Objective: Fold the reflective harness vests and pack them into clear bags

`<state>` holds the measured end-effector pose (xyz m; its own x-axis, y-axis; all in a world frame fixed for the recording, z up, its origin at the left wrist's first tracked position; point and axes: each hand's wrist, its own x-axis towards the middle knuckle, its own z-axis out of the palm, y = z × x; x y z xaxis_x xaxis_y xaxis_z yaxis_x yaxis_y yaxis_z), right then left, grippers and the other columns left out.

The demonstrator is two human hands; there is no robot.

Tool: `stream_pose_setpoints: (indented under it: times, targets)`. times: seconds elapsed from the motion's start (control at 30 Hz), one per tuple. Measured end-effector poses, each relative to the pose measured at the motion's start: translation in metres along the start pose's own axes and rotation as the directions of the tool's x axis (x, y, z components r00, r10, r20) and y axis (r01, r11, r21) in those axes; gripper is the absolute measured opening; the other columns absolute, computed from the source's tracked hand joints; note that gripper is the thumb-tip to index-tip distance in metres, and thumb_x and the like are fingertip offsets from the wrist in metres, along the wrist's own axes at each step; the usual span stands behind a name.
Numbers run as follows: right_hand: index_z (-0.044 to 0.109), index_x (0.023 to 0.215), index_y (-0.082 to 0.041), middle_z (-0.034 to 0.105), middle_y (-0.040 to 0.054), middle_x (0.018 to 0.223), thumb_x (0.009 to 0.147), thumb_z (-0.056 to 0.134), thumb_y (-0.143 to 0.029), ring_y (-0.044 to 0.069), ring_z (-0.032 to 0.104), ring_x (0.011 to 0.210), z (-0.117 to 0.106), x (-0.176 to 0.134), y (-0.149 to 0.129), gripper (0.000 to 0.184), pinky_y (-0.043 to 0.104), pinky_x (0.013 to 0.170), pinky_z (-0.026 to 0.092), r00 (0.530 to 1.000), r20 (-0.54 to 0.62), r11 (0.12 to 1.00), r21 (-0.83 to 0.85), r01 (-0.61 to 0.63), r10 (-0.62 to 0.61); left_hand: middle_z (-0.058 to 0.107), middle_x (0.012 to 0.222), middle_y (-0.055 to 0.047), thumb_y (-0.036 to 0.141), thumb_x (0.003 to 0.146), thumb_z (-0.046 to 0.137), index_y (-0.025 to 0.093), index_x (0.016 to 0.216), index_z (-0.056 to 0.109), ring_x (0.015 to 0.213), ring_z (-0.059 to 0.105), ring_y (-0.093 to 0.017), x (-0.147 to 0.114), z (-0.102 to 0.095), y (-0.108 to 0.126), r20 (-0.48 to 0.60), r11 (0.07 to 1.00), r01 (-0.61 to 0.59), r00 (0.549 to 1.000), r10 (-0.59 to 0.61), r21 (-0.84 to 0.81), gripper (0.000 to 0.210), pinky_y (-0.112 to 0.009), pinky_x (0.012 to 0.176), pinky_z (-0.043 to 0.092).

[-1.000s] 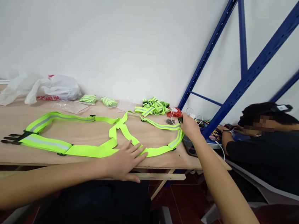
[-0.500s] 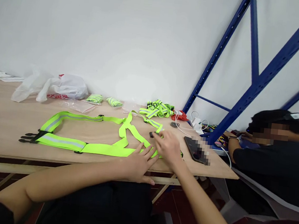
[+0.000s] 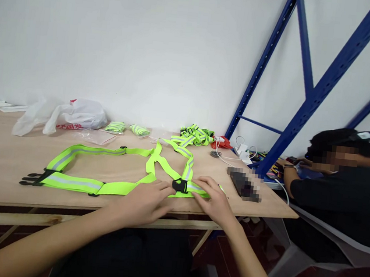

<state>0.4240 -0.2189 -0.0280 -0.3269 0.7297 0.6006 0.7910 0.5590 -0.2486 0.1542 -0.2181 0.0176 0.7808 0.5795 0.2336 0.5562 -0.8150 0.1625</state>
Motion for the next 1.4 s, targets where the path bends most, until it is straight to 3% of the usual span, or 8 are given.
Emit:
stream_pose_setpoints:
  times: [0.1,0.2,0.4,0.77,1.0,1.1,1.27,1.4]
  targets:
    - [0.061,0.131,-0.026,0.062,0.0116,0.13,0.09,0.061,-0.044,0.03,0.058,0.125,-0.017,-0.013,0.021,0.045,0.046,0.107,0.048,0.986,-0.01,0.986,-0.025,-0.168,0.167,0.066,0.119,-0.011,0.037,0.093,0.057,0.019,0.128,0.053,0.108,0.064,-0.029,0.025,0.004,-0.008,0.019,0.997,0.064,0.998,-0.063,-0.046,0.04,-0.037,0.084,0.053]
    - [0.054,0.14,-0.025,0.055,0.0123,0.144,0.087,0.062,-0.05,0.033,0.049,0.136,-0.032,-0.031,0.045,0.059,0.05,0.115,0.039,0.94,0.02,0.94,0.012,-0.34,0.34,0.067,0.116,-0.015,0.037,0.086,0.063,0.017,0.133,0.048,0.104,0.066,-0.033,0.05,0.011,-0.017,0.101,0.994,0.107,0.99,-0.103,-0.028,0.053,-0.039,0.081,0.053]
    - [0.055,0.139,-0.021,0.05,0.012,0.151,0.081,0.063,-0.057,0.033,0.046,0.139,-0.043,-0.045,0.07,0.068,0.045,0.116,0.038,0.838,0.241,0.808,0.237,-0.54,0.489,0.069,0.113,-0.015,0.031,0.082,0.062,0.018,0.129,0.05,0.102,0.067,-0.034,0.068,0.03,-0.029,0.104,0.991,0.12,0.988,-0.113,-0.06,0.05,-0.038,0.078,0.053]
    - [0.068,0.127,-0.022,0.062,0.0115,0.139,0.076,0.067,-0.059,0.036,0.055,0.13,-0.054,-0.026,0.067,0.063,0.047,0.113,0.04,0.825,0.312,0.833,0.151,-0.533,0.471,0.068,0.105,-0.012,0.033,0.08,0.061,0.019,0.116,0.053,0.096,0.066,-0.029,0.064,0.024,-0.028,0.004,0.984,0.122,0.992,-0.122,-0.127,0.039,-0.032,0.073,0.049]
    - [0.075,0.114,-0.027,0.07,0.0088,0.126,0.068,0.075,-0.067,0.036,0.065,0.117,-0.061,-0.019,0.065,0.061,0.046,0.1,0.055,0.827,0.27,0.767,0.312,-0.56,0.494,0.07,0.097,-0.009,0.031,0.082,0.061,0.017,0.113,0.054,0.09,0.067,-0.027,0.056,0.017,-0.032,-0.046,0.974,0.124,0.99,-0.135,-0.19,0.035,-0.034,0.079,0.049]
    - [0.075,0.113,-0.026,0.07,0.0099,0.125,0.066,0.076,-0.067,0.036,0.066,0.115,-0.06,-0.019,0.06,0.063,0.045,0.099,0.055,0.829,0.26,0.756,0.34,-0.559,0.496,0.07,0.096,-0.008,0.029,0.084,0.062,0.018,0.108,0.056,0.091,0.066,-0.026,0.047,0.01,-0.033,-0.066,0.967,0.152,0.983,-0.168,-0.205,0.028,-0.035,0.082,0.048]
    - [0.074,0.114,-0.024,0.068,0.0119,0.128,0.07,0.075,-0.064,0.035,0.065,0.116,-0.056,-0.014,0.053,0.059,0.046,0.102,0.053,0.844,0.318,0.804,0.288,-0.52,0.432,0.069,0.103,-0.009,0.03,0.084,0.063,0.019,0.107,0.058,0.098,0.064,-0.026,0.029,0.007,-0.03,-0.09,0.965,0.171,0.977,-0.191,-0.196,0.026,-0.032,0.08,0.049]
    - [0.073,0.118,-0.023,0.068,0.0122,0.128,0.074,0.072,-0.063,0.037,0.063,0.118,-0.052,-0.01,0.055,0.059,0.05,0.106,0.048,0.843,0.382,0.855,0.205,-0.476,0.378,0.069,0.106,-0.012,0.031,0.086,0.064,0.017,0.105,0.061,0.103,0.063,-0.029,0.019,0.018,-0.026,-0.024,0.982,0.171,0.985,-0.173,-0.082,0.024,-0.036,0.085,0.05]
